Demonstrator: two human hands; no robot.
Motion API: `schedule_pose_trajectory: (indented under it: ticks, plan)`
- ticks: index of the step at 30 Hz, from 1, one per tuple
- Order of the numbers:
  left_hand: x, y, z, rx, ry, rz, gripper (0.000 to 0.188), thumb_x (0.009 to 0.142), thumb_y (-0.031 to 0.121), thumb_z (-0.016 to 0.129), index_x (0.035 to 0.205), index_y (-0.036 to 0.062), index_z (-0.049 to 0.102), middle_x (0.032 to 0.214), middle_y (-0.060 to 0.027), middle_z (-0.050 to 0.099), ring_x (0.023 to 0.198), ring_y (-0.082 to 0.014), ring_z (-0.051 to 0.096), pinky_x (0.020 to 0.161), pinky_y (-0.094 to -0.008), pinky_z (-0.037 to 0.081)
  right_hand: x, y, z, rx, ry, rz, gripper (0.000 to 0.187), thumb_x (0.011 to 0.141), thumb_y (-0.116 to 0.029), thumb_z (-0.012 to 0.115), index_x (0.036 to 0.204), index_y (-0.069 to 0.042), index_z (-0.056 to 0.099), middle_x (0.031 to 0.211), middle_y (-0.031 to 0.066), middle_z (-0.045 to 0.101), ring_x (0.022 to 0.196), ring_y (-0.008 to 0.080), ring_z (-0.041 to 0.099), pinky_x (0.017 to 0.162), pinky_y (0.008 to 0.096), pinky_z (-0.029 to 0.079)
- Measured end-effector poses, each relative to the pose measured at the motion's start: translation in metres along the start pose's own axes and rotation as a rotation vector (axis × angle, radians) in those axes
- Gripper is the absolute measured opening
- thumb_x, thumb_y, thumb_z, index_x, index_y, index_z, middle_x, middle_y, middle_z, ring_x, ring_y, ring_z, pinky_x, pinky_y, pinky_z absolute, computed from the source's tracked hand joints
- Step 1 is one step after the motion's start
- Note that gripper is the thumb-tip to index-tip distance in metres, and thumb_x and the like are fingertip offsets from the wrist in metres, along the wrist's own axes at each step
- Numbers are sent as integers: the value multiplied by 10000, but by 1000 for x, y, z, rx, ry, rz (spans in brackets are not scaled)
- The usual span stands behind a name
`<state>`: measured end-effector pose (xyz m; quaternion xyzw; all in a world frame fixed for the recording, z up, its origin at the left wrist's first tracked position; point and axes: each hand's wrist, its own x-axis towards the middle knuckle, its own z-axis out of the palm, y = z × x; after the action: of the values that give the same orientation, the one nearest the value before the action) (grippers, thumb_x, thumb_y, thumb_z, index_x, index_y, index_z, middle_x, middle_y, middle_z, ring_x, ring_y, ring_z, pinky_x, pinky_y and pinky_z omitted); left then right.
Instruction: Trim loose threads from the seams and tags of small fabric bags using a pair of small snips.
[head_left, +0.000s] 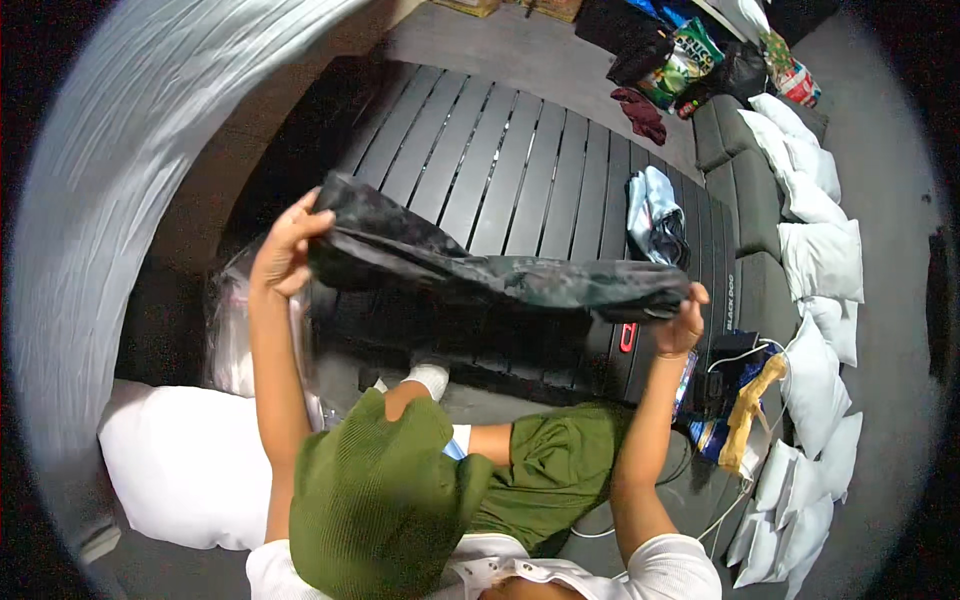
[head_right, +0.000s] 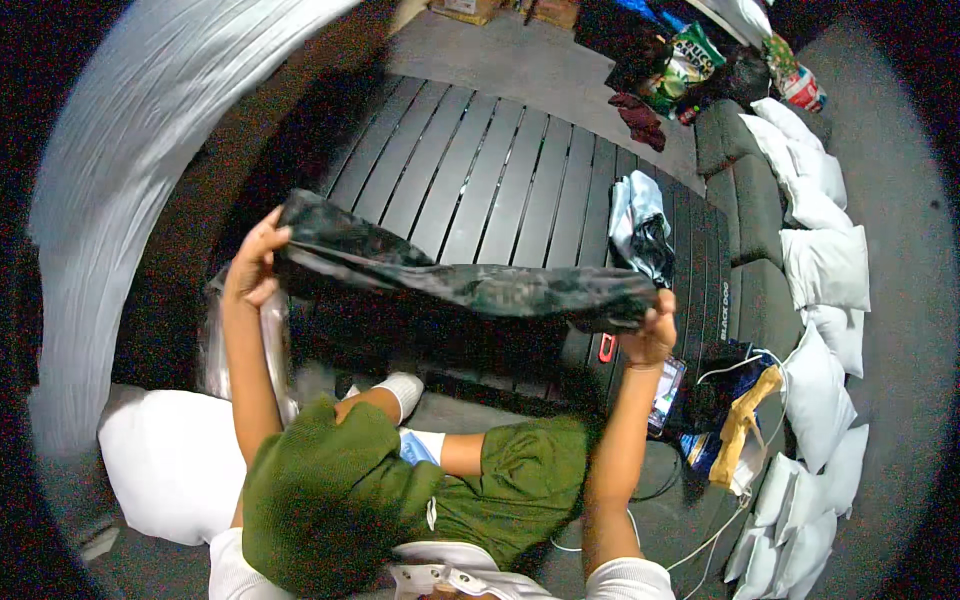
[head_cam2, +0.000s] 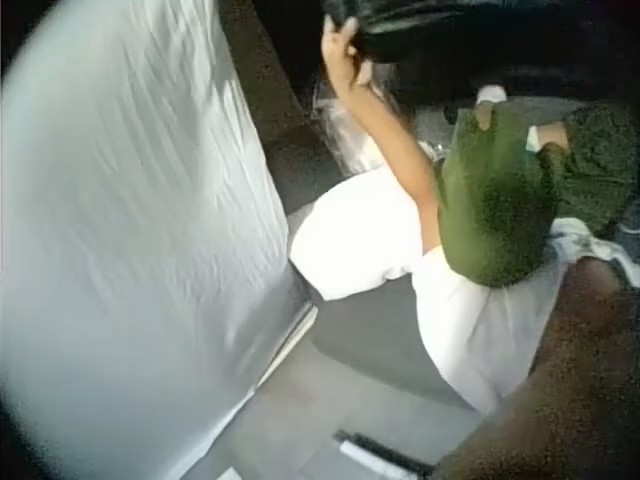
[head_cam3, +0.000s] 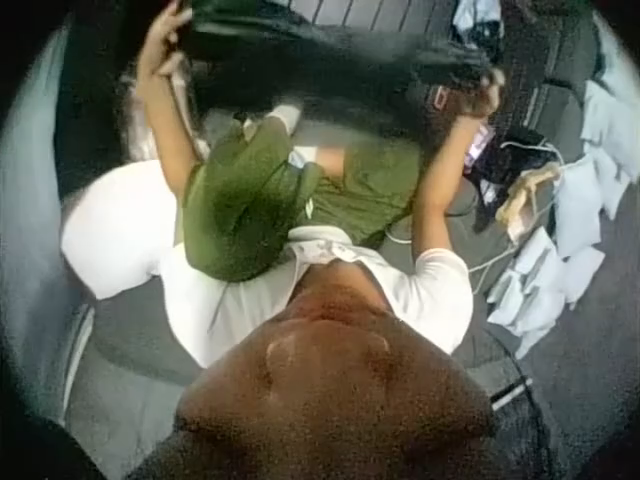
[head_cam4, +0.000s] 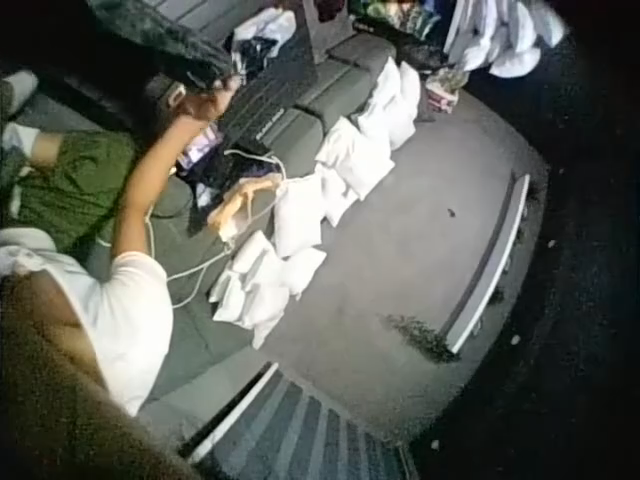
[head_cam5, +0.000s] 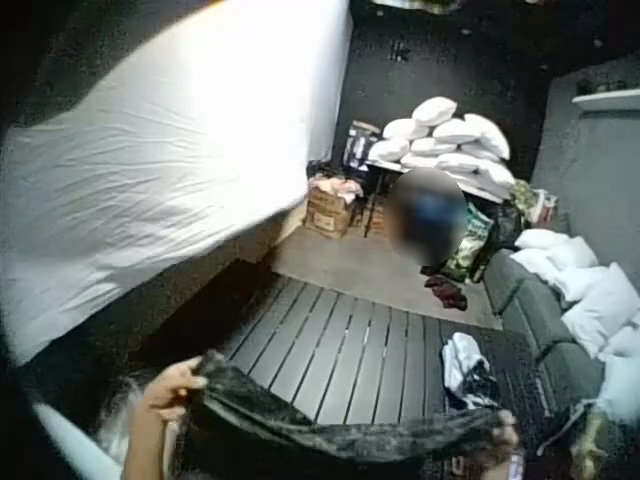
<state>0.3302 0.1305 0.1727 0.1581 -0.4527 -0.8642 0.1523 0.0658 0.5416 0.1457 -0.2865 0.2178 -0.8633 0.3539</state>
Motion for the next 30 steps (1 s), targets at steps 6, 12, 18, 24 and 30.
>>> schedule_pose_trajectory:
  ticks: [6, 12, 18, 24, 30]
  plan:
    - [54, 13, -41, -198, 112, -76, 184, 834, 113, 541, 995, 25, 545, 896, -79, 615, 787, -193, 618, 744, -342, 521, 33, 15, -30, -212, 509, 117, 335, 863, -117, 494, 1198, -119, 494, 1046, 79, 588, 926, 217, 572, 856, 381, 449]
    - [100, -74, -93, 170, 341, -149, 363, 784, 187, 628, 1095, 41, 507, 908, -85, 626, 779, -187, 615, 682, -291, 502, 32, 70, -69, -429, 733, 402, 494, 840, -194, 561, 1293, -168, 365, 736, -46, 477, 591, 68, 419, 550, 243, 400]
    - [77, -125, -59, 709, 504, 147, 809, 709, 221, 722, 1340, 35, 252, 1061, -140, 532, 763, -152, 549, 690, -262, 463, 23, 64, -49, -682, 559, 612, 351, 815, -164, 586, 1144, -136, 469, 762, -50, 492, 695, 56, 477, 615, 212, 409]
    - [40, -165, 17, 1504, 687, 343, 988, 582, 471, 722, 1380, 188, 214, 1227, -147, 389, 1090, -318, 375, 936, -471, 225, 13, 60, -53, -1116, 147, 772, 68, 768, -69, 584, 824, -30, 585, 793, -23, 576, 760, 67, 514, 691, 211, 405]
    - [46, -151, -17, 1338, 701, 336, 509, 770, 154, 582, 1259, 135, 442, 917, -33, 587, 791, -179, 526, 811, -344, 369, 18, 69, -47, -1181, 407, 638, 92, 751, -42, 582, 835, -31, 619, 790, -10, 597, 725, 70, 520, 658, 205, 403]
